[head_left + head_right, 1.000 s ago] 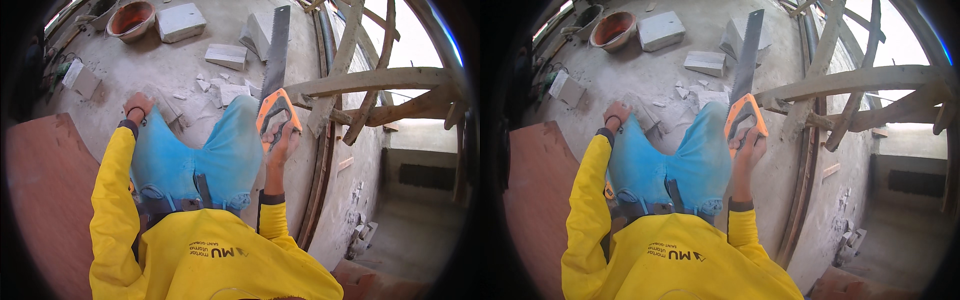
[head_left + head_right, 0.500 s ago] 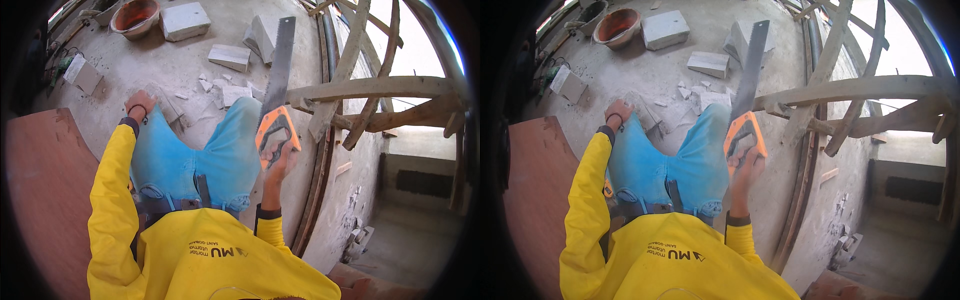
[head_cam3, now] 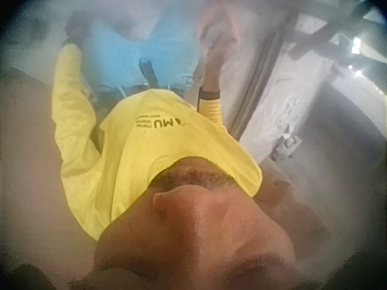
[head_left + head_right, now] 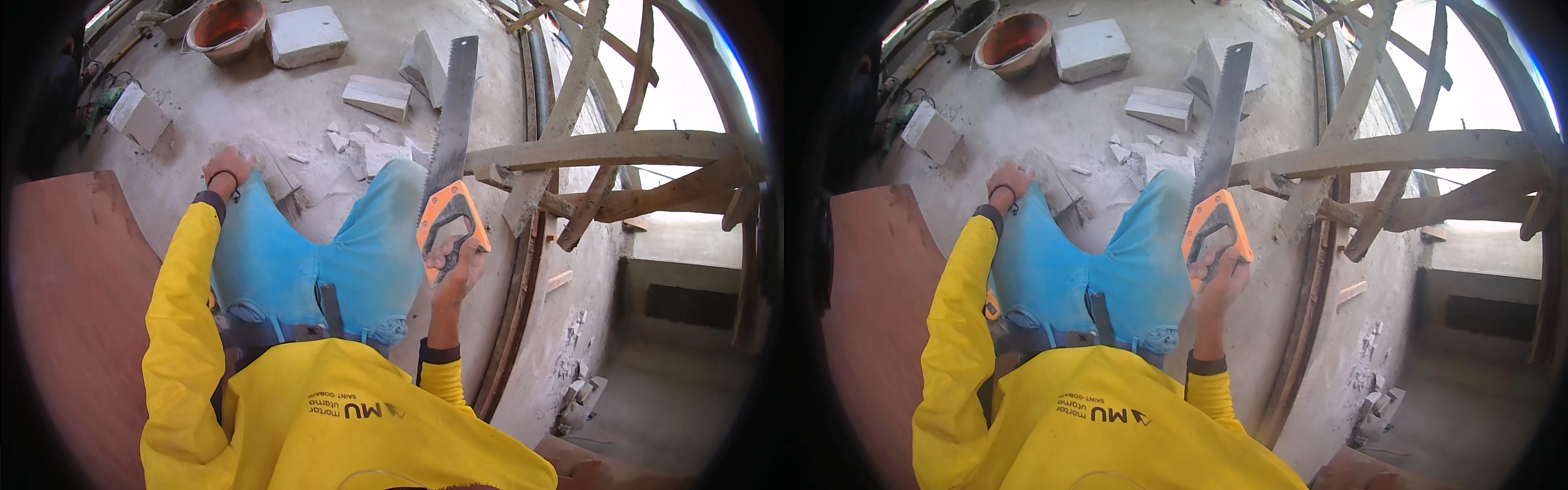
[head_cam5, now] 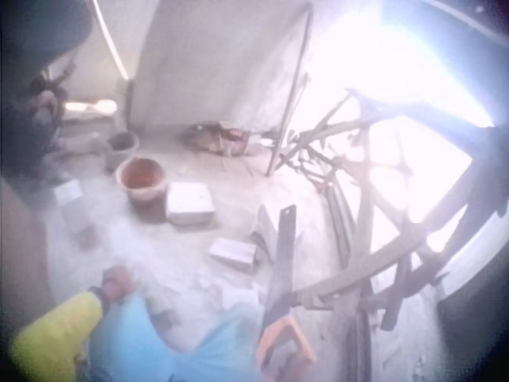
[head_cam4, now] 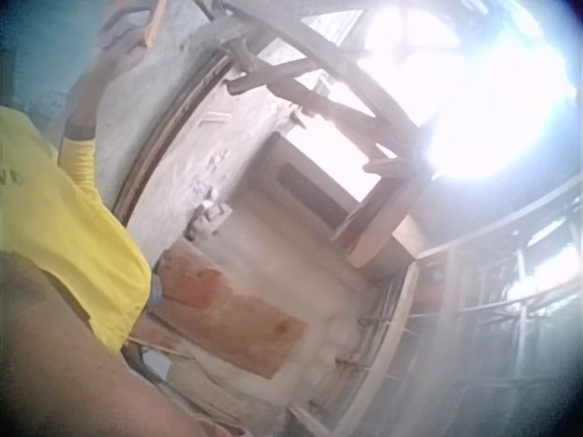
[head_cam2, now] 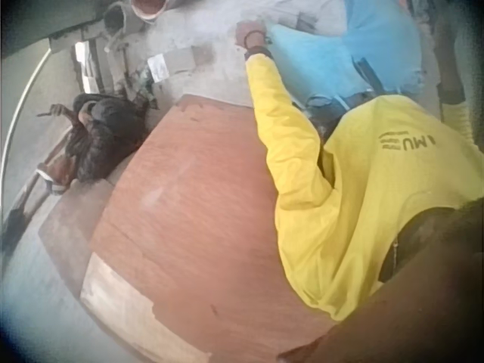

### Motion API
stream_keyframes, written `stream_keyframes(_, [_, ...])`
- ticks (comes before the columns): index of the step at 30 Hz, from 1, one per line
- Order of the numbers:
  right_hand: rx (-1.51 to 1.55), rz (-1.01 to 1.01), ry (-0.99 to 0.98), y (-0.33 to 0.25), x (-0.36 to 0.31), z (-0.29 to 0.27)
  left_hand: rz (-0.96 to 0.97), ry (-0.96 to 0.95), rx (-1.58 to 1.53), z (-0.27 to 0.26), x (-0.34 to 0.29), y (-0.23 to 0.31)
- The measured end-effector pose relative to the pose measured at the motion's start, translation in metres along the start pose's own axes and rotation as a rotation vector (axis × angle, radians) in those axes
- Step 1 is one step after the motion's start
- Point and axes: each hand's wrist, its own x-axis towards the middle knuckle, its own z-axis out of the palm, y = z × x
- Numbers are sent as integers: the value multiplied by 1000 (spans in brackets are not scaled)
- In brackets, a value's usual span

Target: The person uses a hand saw to cut a rectangular stone block placed on the floor. They hold the block with one hand and saw back and forth with the other, producing dust and small fragments.

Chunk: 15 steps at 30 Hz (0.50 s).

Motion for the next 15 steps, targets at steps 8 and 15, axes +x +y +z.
stream_keyframes(8, [11,-47,-23,-1,32,22,5,-3,-1,-5,-4,3])
stream_keyframes(15, [-4,-26,-9,5,6,4,4,-27,-3,-2,1,1])
